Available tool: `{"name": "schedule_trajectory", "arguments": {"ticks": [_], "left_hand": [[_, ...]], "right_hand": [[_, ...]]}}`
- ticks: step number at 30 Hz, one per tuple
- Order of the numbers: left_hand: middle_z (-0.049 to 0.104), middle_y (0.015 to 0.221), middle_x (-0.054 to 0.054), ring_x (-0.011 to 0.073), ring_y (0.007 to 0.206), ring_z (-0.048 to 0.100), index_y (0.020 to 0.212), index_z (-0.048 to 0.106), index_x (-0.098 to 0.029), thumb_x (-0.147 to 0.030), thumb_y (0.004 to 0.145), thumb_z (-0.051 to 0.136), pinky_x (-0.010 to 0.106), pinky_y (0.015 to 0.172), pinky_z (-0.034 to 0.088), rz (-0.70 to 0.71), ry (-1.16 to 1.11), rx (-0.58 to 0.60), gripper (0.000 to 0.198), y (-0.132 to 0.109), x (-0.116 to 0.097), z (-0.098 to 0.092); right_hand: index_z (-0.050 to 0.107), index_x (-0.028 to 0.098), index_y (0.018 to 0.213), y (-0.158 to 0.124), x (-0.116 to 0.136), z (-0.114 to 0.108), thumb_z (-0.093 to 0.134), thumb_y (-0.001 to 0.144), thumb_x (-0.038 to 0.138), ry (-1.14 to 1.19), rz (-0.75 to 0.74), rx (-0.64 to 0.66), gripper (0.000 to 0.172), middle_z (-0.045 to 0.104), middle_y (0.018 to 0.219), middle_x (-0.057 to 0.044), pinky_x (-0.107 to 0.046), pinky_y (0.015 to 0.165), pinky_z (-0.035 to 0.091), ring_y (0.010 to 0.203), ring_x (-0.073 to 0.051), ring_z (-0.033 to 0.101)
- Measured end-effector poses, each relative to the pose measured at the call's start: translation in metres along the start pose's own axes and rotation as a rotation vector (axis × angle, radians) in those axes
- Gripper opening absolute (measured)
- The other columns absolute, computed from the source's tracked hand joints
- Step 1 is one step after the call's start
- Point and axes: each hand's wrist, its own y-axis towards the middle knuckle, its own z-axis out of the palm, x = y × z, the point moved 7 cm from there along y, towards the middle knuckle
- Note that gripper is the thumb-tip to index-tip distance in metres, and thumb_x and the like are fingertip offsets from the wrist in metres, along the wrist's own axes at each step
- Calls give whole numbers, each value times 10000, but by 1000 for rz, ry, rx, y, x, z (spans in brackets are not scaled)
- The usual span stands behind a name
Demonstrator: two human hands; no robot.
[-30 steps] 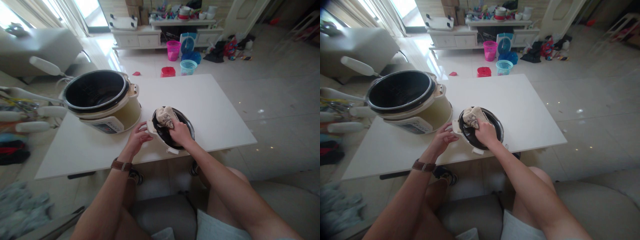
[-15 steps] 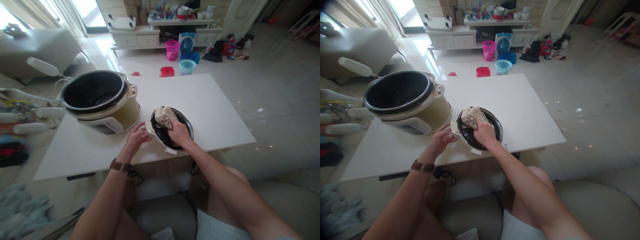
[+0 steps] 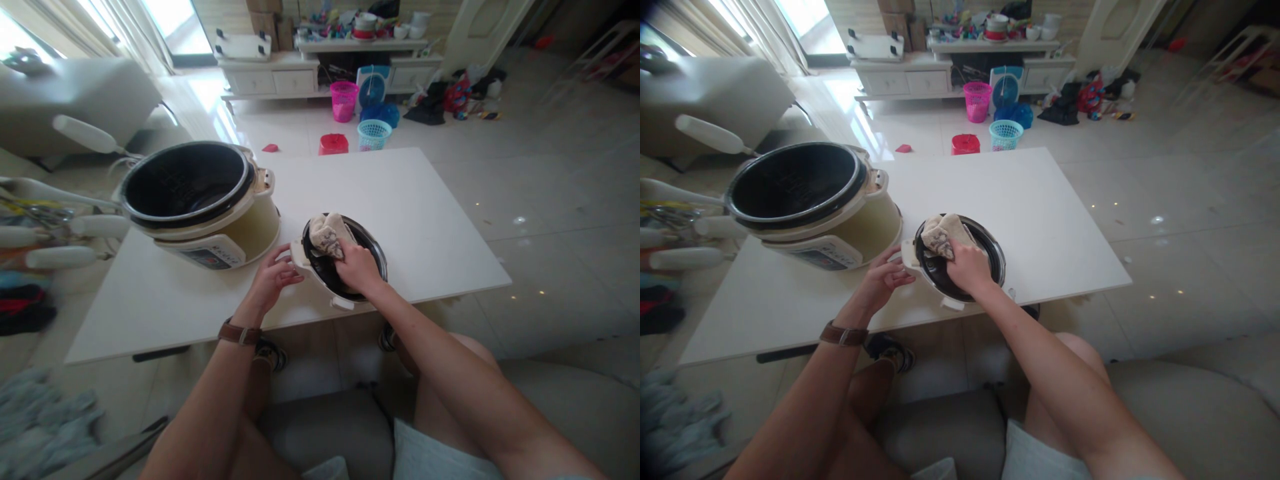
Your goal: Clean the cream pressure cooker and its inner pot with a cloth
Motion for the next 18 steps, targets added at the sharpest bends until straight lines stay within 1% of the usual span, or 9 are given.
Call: {"name": "schedule_trajectory", "arguments": {"ticks": [7,13,18], "left_hand": [[766,1041,47,172,749,749,1240,668,-191,-196,603,805,283,670,640,-12,13,3,652,-1,1,0],[762,1003,36,152,713,727,1213,667,-179,-174,584,796,269,651,631,-9,-2,-9,642,-2,-1,0],[763,993,37,162,721,737,1219,668,-186,-189,588,801,275,649,637,-6,4,-2,645,-2,-1,1]], "right_hand": [[682,221,1337,0,0,0,476,942,240,-11,-6,-7,446,806,1158,-128,-353,862,513,1005,-318,749],[680,226,1340,0,1,0,467,955,246,0,-15,-14,440,807,1164,-125,-359,876,511,1021,-323,749],[683,224,1331,0,1,1,466,949,238,1,-12,2,440,808,1156,-125,-363,887,511,1030,-326,743]]}}
